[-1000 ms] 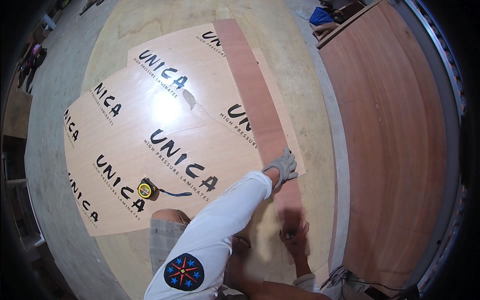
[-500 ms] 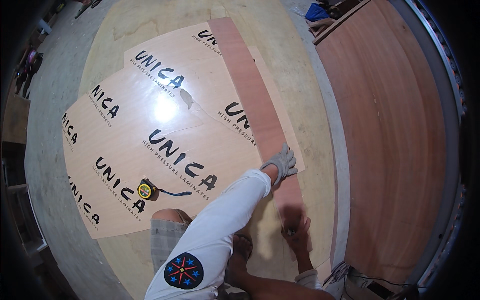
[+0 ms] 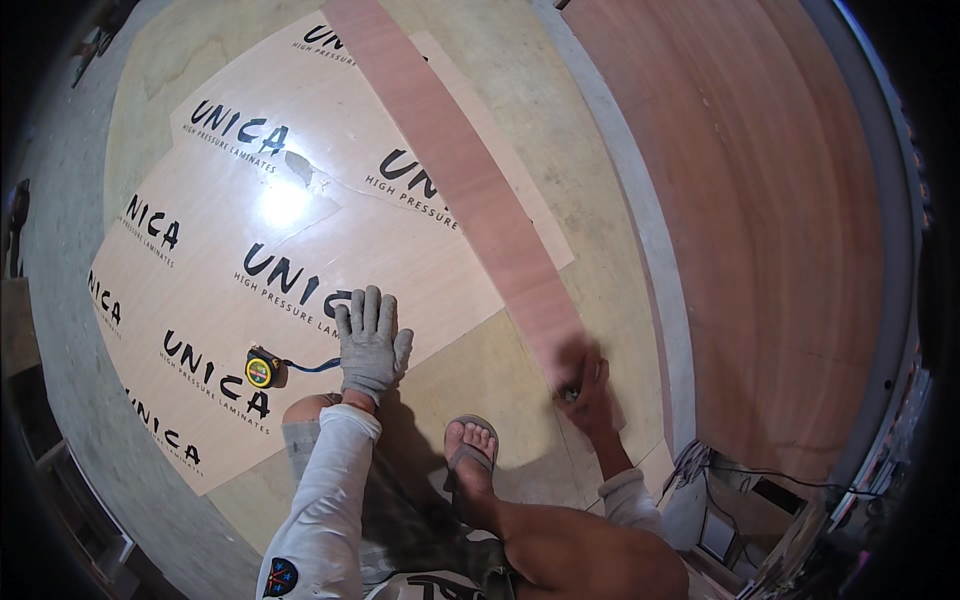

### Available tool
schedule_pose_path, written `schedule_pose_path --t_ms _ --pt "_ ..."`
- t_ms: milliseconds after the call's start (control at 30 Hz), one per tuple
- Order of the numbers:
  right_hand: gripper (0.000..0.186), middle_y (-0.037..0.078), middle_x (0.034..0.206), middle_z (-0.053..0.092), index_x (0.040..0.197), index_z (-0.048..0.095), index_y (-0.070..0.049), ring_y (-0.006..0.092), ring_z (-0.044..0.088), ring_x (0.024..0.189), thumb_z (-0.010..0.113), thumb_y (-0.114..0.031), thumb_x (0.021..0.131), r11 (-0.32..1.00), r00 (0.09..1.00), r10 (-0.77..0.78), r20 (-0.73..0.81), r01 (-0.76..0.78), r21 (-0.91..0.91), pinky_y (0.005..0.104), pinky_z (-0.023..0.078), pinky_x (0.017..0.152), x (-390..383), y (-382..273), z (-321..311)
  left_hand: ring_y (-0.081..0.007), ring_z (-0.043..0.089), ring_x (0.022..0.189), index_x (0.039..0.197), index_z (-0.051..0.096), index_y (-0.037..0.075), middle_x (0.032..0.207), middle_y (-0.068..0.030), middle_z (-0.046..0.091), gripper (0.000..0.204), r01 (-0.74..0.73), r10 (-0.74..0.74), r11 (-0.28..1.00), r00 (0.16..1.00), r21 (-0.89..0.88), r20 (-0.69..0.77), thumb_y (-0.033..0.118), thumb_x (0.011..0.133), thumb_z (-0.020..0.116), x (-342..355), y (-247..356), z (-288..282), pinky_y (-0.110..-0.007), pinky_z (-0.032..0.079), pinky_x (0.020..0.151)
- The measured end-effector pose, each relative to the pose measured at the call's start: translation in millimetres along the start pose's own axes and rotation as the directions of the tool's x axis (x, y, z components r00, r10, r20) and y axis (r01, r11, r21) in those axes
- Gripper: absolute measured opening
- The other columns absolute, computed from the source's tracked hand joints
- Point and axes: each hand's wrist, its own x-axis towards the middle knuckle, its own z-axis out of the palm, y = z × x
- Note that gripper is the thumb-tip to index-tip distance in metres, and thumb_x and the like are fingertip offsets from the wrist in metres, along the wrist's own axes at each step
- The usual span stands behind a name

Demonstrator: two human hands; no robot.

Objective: The person measures a large sheet of high-pressure laminate on the floor using a tape measure and marks it with a pen. They then use a utility knife to cut along the marked line, separating a strip from the main sheet.

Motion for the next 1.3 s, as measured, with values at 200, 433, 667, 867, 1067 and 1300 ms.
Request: schedule_pose_path --t_ms 200,433,667,867,1067,1300 --pt "0.124 0.03 0.152 0.035 0.168 0.015 -0.005 0.0516 0.055 0.129 0.091 -0.015 0.071 0.999 0.999 0.023 -0.031 -0.024 -0.027 0.0518 0.056 0.1 3 8 -2 -0.0454 0.03 0.157 0.154 0.05 0.005 0.167 -0.0243 0.039 0.072 -0.013 0.012 1.0 0.995 -0.006 -0.1 0.045 0.096 0.062 -1 -3 13 -0.068 0.016 0.126" --pt "0.125 0.031 0.154 0.034 0.169 0.015 -0.007 0.0521 0.053 0.133 0.092 -0.016 0.071 0.999 0.999 0.026 -0.03 -0.026 0.02 0.0522 0.055 0.103 -4 -1 1 -0.0454 0.031 0.157 0.154 0.05 0.005 0.167 -0.0242 0.04 0.072 -0.026 0.027 1.0 0.995 0.016 -0.095 0.046 0.096 0.06 -2 -3 12 -0.068 0.017 0.126" --pt "0.122 0.036 0.158 0.029 0.169 0.013 -0.009 0.0563 0.052 0.134 0.092 -0.019 0.076 1.0 1.0 0.014 -0.012 -0.014 0.018 0.0549 0.055 0.104 -5 -2 4 -0.0451 0.031 0.157 0.155 0.05 0.005 0.167 -0.024 0.04 0.073 -0.03 0.031 0.999 0.994 0.01 -0.104 0.046 0.096 0.062 -2 -5 13 -0.068 0.017 0.126" --pt "0.121 0.034 0.16 0.026 0.169 0.013 -0.009 0.0545 0.052 0.135 0.092 -0.02 0.078 0.999 0.999 0.045 -0.013 -0.045 -0.006 0.0543 0.054 0.105 -4 -3 4 -0.044 0.031 0.157 0.153 0.05 0.005 0.166 -0.0231 0.04 0.073 -0.029 0.029 1.0 0.994 0.0 -0.103 0.045 0.094 0.064 -2 -3 9 -0.068 0.018 0.126" --pt "0.117 0.03 0.158 0.028 0.168 0.015 -0.008 0.0517 0.054 0.132 0.09 -0.022 0.08 1.0 1.0 -0.001 -0.007 0.001 -0.011 0.0537 0.055 0.103 -4 -6 1 -0.044 0.032 0.156 0.153 0.05 0.005 0.164 -0.0232 0.041 0.073 -0.034 0.032 0.999 0.994 -0.011 -0.106 0.044 0.093 0.066 -1 -2 5 -0.067 0.018 0.125" --pt "0.118 0.028 0.154 0.032 0.167 0.017 -0.005 0.0505 0.057 0.127 0.091 -0.023 0.078 0.999 0.998 -0.037 -0.041 0.035 -0.036 0.0531 0.057 0.098 -3 -4 2 -0.044 0.032 0.155 0.152 0.05 0.004 0.164 -0.0236 0.041 0.074 -0.029 0.027 0.999 0.994 -0.017 -0.107 0.045 0.093 0.066 -1 -2 6 -0.067 0.018 0.125"
